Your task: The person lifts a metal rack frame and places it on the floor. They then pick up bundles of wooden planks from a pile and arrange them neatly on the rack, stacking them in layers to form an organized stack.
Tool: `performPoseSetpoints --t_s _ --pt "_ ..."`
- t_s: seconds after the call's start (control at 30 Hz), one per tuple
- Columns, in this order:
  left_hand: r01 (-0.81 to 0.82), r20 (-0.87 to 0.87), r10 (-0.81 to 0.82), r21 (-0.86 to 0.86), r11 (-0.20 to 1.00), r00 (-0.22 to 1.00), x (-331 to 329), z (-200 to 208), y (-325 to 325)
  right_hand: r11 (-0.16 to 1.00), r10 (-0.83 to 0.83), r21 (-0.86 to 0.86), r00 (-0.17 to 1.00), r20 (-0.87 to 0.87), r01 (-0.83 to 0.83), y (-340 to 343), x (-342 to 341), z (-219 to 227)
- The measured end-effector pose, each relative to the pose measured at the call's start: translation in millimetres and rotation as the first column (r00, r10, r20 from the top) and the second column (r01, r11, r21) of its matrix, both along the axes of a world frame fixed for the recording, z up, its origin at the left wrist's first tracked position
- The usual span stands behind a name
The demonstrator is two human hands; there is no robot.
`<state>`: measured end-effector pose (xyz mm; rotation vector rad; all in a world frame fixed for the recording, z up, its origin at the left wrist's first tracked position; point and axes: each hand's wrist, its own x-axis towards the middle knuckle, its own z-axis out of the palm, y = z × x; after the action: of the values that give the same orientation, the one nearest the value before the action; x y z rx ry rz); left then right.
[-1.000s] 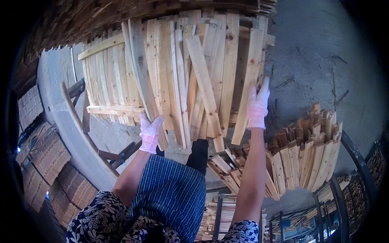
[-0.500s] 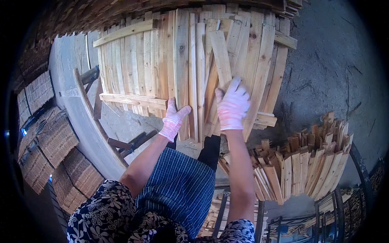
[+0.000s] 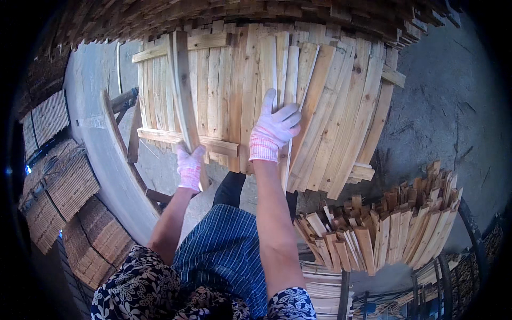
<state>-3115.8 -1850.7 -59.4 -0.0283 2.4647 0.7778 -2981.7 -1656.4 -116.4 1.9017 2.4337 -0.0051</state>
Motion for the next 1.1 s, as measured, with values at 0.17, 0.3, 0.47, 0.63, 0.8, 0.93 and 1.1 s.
performPoseSetpoints --t_s 0.17,0.3,0.47,0.63,0.8,0.93,1.1 --pt "0.318 -0.060 -0.395 -0.486 0.814 0.917 -63 -51 -28 0.974 -0.070 -0.221 0.991 -0.111 0.044 4 11 20" --pt "0.348 -0.107 -0.381 -0.238 0.907 0.919 -93 -53 38 0.867 -0.190 -0.493 0.961 -0.199 0.070 25 40 46" --pt "0.325 -0.108 -0.359 -0.244 0.914 0.927 -114 -88 19 0.905 -0.294 -0.412 0.854 -0.428 0.105 37 136 62" --pt "0.280 -0.008 -0.287 -0.203 0.938 0.958 -128 -92 1 0.810 -0.471 -0.467 0.868 -0.158 0.355 133 198 78" --pt "0.318 0.045 -0.315 -0.172 0.933 0.948 -137 -102 18 0.965 -0.165 -0.261 0.771 -0.616 -0.001 176 279 -68" --pt "0.286 0.061 -0.281 -0.103 0.953 0.958 -132 -92 22 0.899 -0.329 -0.425 0.801 -0.500 0.104 170 237 -46" --pt "0.300 -0.068 -0.323 -0.233 0.925 0.944 -130 -78 19 0.971 -0.038 -0.235 0.999 0.008 0.039 155 157 29"
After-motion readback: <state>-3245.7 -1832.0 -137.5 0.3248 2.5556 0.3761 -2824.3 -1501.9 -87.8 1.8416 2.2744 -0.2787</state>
